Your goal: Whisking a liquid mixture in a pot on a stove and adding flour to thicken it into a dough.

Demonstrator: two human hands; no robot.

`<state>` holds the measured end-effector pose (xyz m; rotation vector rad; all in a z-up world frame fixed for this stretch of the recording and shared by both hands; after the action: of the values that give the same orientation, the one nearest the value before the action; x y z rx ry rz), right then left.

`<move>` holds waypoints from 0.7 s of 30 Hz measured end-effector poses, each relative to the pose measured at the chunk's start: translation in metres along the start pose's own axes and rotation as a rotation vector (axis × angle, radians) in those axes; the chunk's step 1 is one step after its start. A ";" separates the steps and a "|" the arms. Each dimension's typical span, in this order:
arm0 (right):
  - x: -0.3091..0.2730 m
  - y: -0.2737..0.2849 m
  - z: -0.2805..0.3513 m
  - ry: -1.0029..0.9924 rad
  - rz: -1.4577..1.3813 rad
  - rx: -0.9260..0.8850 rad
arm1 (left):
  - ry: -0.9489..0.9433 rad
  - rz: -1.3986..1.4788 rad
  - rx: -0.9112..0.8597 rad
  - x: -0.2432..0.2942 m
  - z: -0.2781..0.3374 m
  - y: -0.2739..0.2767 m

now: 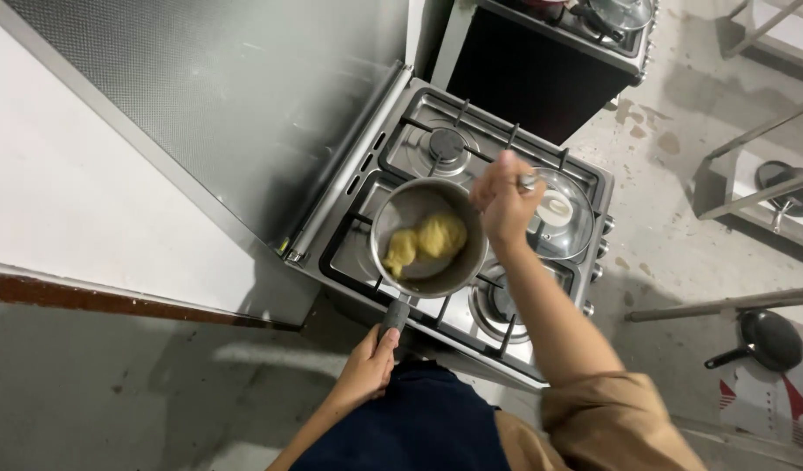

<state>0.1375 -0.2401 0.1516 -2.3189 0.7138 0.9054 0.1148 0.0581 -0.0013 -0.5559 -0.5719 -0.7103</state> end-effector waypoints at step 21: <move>0.024 -0.001 0.014 0.007 -0.242 0.348 | -0.005 0.030 -0.032 0.011 0.002 -0.013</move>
<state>0.1477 -0.2366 0.1258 -2.0433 0.5299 0.6098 0.1118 0.0464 0.0107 -0.5947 -0.5568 -0.6909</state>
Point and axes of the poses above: each hand's wrist, its own z-axis away from the middle knuckle, its own y-axis out of the back of the hand, x = y × z, the point moved 1 cm from there along -z, towards the middle knuckle, and after that the axes turned 15 degrees about y, right-handed, at the moved point
